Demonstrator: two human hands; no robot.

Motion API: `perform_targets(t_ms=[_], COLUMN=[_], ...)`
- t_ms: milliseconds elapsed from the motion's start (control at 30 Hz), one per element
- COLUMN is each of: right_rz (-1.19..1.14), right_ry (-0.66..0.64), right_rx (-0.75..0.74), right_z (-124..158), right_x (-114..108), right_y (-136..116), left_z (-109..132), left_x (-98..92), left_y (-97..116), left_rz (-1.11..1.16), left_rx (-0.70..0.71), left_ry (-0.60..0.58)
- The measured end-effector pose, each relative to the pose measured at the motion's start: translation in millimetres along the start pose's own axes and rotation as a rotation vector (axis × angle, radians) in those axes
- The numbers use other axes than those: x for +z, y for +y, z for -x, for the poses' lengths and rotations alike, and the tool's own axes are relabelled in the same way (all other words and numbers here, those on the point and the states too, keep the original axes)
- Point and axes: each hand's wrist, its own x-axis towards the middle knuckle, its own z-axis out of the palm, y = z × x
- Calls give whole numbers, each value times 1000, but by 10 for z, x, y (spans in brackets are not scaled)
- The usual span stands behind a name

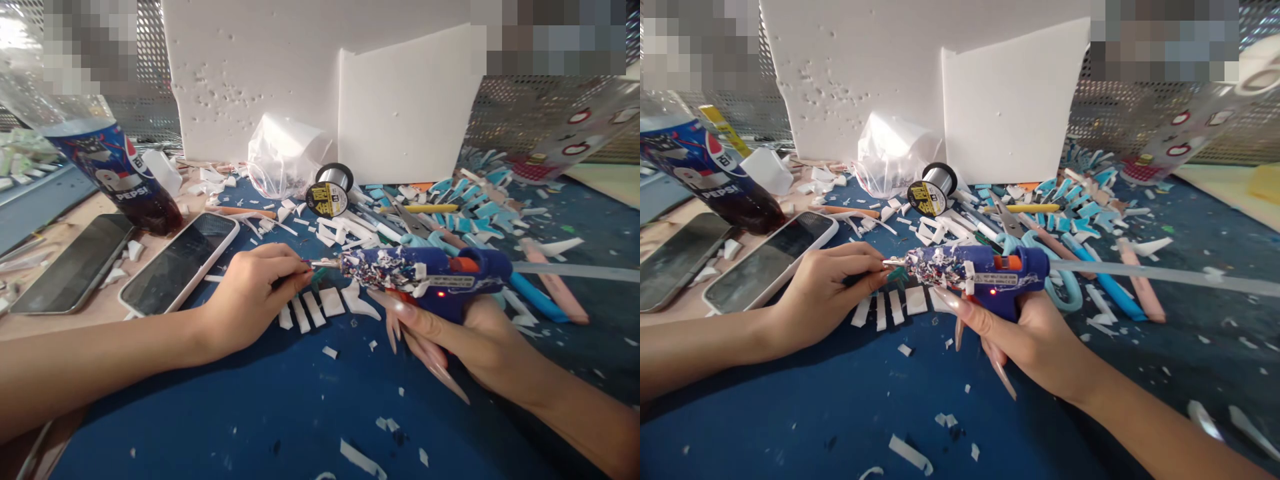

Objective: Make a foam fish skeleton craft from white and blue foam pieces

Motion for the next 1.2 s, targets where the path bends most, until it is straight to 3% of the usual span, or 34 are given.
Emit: perform_targets(t_ms=[300,600,833,1033,1200], right_rz=[-5,-120,-62,-44,-88], right_ry=[-32,29,8,54,10], right_rx=[0,12,4,84,29], right_z=[5,-16,-14,30,6], right_x=[-16,39,15,36,23], right_y=[5,-58,-21,-84,-61], left_z=[-2,0,-5,-10,-27], left_x=[-4,-7,-5,0,5], left_y=[1,6,15,3,6], left_rz=[-3,15,20,-7,0], left_rx=[-65,-24,-20,-62,-103], left_ry=[-20,2,-40,-37,-17])
